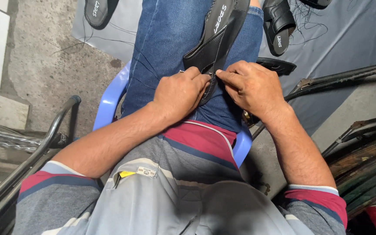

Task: Hand-stitching a leather sandal strap to its sole using a hand awl and thread.

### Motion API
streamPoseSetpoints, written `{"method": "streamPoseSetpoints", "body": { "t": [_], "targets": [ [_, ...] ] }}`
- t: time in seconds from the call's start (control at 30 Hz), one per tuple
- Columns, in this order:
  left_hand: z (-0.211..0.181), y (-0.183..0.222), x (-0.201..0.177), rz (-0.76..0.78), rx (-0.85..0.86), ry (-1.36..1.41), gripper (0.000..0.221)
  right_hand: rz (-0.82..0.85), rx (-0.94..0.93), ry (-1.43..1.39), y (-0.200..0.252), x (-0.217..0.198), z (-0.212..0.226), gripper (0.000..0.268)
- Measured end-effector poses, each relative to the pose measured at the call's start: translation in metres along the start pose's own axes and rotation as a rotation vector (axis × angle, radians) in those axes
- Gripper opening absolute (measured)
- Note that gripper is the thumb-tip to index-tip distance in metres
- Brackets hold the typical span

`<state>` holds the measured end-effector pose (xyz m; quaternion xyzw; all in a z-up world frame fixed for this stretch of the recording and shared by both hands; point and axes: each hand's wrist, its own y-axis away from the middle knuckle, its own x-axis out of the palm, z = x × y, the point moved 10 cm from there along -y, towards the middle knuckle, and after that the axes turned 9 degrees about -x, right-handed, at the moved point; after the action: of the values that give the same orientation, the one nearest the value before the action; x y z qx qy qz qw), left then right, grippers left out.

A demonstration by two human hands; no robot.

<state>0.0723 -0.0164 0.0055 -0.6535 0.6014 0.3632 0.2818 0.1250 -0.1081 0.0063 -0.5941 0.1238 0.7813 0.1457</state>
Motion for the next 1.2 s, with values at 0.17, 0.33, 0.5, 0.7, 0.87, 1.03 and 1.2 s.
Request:
{"method": "streamPoseSetpoints", "body": {
  "t": [0.17,0.33,0.5,0.7,0.87,1.03,1.2],
  "targets": [
    [0.011,-0.004,0.0,0.145,0.051,-0.159,0.007,0.008,0.009,-0.01,0.0,-0.005,0.002,0.018],
    [0.021,-0.014,-0.006,0.356,-0.108,0.337,0.009,-0.009,-0.013,-0.118,0.001,0.0,-0.004,0.017],
    [0.029,0.001,0.048,0.47,-0.561,1.333,0.015,-0.021,0.004,-0.219,-0.002,-0.002,-0.004,0.016],
    [0.036,-0.014,0.024,0.22,-0.304,0.351,0.02,-0.064,0.022,-0.276,-0.001,-0.003,-0.004,0.012],
    [0.022,-0.023,0.021,0.262,-0.247,0.311,0.022,-0.102,0.07,-0.297,0.004,0.0,-0.005,0.013],
    [0.011,-0.033,0.02,0.328,-0.151,0.336,0.024,-0.135,0.082,-0.296,0.005,-0.003,-0.005,0.013],
    [0.029,-0.029,0.042,0.49,-0.336,0.612,0.022,0.107,0.095,-0.189,0.004,-0.016,0.007,0.026]
  ]
}}
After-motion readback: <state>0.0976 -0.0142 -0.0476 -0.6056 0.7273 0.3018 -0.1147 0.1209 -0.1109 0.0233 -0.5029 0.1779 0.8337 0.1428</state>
